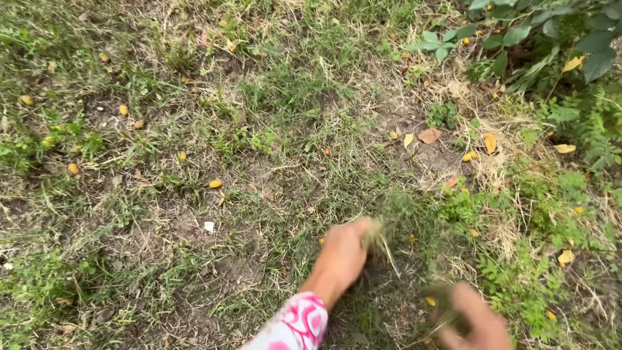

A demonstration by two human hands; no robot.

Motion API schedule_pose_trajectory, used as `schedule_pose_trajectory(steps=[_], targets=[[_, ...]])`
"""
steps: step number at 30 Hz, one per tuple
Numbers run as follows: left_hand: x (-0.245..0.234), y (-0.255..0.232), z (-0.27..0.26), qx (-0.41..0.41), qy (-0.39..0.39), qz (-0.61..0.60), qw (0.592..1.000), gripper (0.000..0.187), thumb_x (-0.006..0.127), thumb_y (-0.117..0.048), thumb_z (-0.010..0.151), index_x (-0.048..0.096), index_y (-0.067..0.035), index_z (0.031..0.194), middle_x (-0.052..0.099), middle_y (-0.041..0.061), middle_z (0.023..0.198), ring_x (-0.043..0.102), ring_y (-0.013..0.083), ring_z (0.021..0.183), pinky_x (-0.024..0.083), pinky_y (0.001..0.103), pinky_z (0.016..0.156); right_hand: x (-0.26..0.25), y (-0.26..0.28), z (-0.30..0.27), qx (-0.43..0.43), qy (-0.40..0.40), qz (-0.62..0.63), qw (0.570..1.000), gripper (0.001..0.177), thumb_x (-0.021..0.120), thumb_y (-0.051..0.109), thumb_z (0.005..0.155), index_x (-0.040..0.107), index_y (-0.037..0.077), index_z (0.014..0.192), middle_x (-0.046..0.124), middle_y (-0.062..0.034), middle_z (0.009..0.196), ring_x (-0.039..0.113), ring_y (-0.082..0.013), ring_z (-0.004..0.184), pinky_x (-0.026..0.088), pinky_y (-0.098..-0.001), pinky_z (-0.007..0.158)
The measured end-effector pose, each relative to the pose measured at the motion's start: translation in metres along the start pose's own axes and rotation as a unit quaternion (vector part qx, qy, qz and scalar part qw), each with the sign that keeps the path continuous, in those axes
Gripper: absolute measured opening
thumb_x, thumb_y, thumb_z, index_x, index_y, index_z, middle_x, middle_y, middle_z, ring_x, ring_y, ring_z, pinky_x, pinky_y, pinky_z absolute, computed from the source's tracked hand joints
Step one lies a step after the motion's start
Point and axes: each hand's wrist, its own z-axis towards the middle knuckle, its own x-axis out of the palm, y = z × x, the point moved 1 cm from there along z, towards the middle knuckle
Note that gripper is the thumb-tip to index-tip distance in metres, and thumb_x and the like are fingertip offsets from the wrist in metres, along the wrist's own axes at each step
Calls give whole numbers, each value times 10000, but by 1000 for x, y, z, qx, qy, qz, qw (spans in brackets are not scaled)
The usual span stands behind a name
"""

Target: Pulling weeds and grass from the garden by hand.

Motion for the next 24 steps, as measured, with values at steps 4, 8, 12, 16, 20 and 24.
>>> schedule_pose_trajectory(steps=[4, 8, 12, 16, 20, 24], targets=[[-22, -6, 15, -19, -74, -100, 992, 294, 444, -239, 1060, 663, -209, 1253, 727, 113, 889, 475, 180, 502, 483, 351, 509, 61, -148, -53, -200, 112, -355, 907, 313, 794, 414, 813, 798, 338, 1116, 727, -14, 1103, 681, -158, 973, 571, -351, 872], [-31, 29, 50, 26, -144, -41, 988, 288, 513, -246, 1061, 725, -55, 1103, 753, 158, 832, 613, 169, 569, 506, 380, 561, 88, -79, -46, -249, 81, -324, 909, 331, 744, 535, 823, 785, 345, 1091, 716, -41, 1167, 661, -172, 1013, 551, -347, 860], [-34, 34, 52, 2, -131, 16, 991, 295, 560, -263, 1020, 667, -57, 1202, 737, 184, 842, 672, 224, 594, 549, 408, 600, 116, -122, -51, -211, 33, -157, 964, 283, 619, 390, 895, 741, 164, 1012, 751, -41, 1001, 718, -144, 942, 566, -356, 857], [-34, 28, 39, -30, -106, -12, 994, 319, 536, -280, 1022, 636, -48, 1217, 733, 181, 833, 677, 239, 600, 563, 424, 604, 160, -269, -77, 4, -6, 100, 995, 286, 590, 255, 973, 733, 21, 1054, 742, -83, 810, 716, -188, 719, 583, -356, 708], [-34, 35, 38, -40, -95, -12, 995, 327, 525, -280, 1031, 639, -45, 1228, 741, 186, 821, 657, 249, 604, 565, 446, 610, 127, -162, -16, -136, -2, -29, 990, 254, 498, 220, 1023, 640, 18, 1081, 682, -98, 858, 677, -210, 773, 576, -361, 710], [-29, 44, 44, -7, -122, 22, 992, 371, 568, -342, 1056, 687, 7, 1099, 728, 232, 826, 670, 287, 646, 531, 428, 685, 62, 39, 52, 301, -170, 190, 919, 410, 347, 337, 1127, 557, -13, 1091, 609, -125, 901, 557, -175, 708, 506, -335, 645]])
